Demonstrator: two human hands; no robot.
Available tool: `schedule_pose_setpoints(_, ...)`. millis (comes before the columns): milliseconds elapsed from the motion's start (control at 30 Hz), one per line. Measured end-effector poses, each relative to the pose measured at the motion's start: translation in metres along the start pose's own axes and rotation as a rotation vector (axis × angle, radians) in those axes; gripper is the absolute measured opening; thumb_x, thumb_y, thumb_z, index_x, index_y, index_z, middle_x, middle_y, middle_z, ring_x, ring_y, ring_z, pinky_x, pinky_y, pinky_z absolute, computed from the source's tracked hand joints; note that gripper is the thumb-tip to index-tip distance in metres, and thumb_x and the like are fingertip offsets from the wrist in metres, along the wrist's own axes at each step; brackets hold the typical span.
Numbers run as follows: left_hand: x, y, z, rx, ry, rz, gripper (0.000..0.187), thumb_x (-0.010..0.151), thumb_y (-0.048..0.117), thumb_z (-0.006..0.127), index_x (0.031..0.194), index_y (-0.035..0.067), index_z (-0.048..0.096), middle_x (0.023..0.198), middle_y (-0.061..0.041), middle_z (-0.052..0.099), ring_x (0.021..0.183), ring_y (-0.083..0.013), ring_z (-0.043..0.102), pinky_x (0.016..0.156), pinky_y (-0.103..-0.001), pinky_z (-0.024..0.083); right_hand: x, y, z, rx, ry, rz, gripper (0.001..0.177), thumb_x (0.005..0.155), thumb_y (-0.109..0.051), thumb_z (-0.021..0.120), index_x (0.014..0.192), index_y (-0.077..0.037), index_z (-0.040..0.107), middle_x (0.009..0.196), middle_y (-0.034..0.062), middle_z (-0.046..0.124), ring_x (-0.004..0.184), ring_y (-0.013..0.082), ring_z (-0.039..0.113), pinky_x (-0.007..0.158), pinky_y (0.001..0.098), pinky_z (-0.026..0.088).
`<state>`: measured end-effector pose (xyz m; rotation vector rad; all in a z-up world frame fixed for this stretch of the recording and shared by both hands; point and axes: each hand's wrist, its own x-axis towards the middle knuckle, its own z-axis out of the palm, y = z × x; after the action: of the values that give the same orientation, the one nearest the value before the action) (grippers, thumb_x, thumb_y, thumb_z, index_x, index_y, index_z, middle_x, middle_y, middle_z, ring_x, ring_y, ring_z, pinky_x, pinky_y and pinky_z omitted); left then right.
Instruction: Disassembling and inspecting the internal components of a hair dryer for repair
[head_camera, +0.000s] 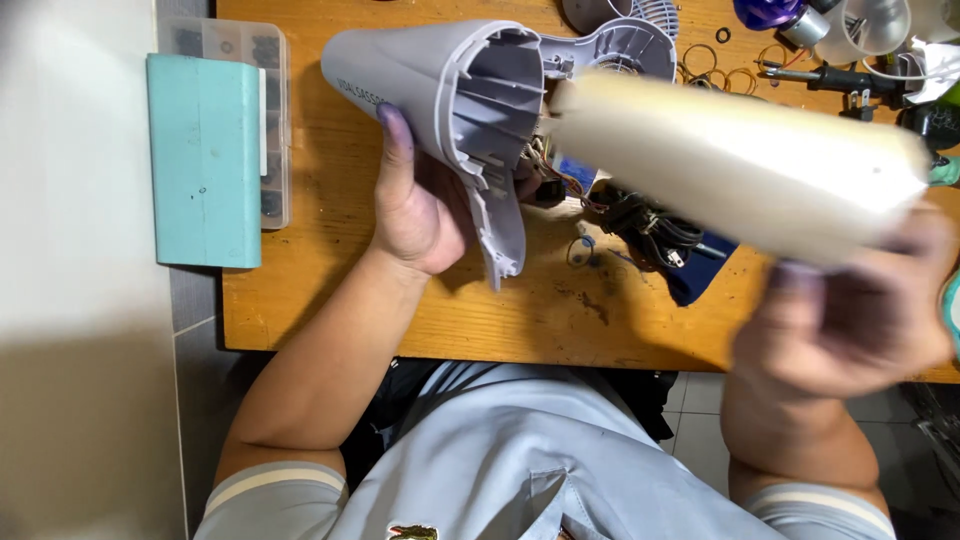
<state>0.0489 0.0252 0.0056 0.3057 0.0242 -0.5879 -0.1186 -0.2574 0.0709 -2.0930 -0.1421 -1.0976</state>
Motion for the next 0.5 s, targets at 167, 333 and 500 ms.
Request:
schedule_pose_setpoints(167,-0.003,0.011,0.011,0.025,0.085,-0.136,0.106,0.085,0.085,0.069,0.144,-0.003,0.072,0.118,-0.024,0.080,0.097,-0.0358,0.083,0.097,-0.059,0.072,-0.032,0.060,-0.054,-0.047,0.151,0.254,0.016,0.123,0.006,0.068,0.120,0.004,0.053,0.130,0.0250,0.057,0.125,0.0369,0.059,0.114,0.0534,0.054)
schedule_pose_setpoints(333,-0.010,0.015,0.012,0.015,0.038,-0.155,0.105,0.091,0.085,0.063,0.152,-0.001,0.069,0.128,-0.027,0.078,0.103,-0.0435,0.080,0.094,-0.063,0.069,-0.070,0.109,-0.055,-0.079,0.045,0.431,0.019,0.127,-0.001,0.074,0.114,0.006,0.062,0.117,0.0171,0.056,0.110,0.0285,0.057,0.095,0.0432,0.048)
schedule_pose_setpoints(500,-0.025,0.017,0.024,0.008,-0.066,-0.143,0.107,0.100,0.076,0.066,0.167,-0.006,0.057,0.145,-0.038,0.074,0.120,-0.0525,0.080,0.101,-0.067,0.071,-0.062,0.100,-0.051,-0.180,-0.112,0.595,0.020,0.127,-0.009,0.073,0.135,0.010,0.070,0.123,0.0209,0.073,0.114,0.0286,0.068,0.097,0.0418,0.059)
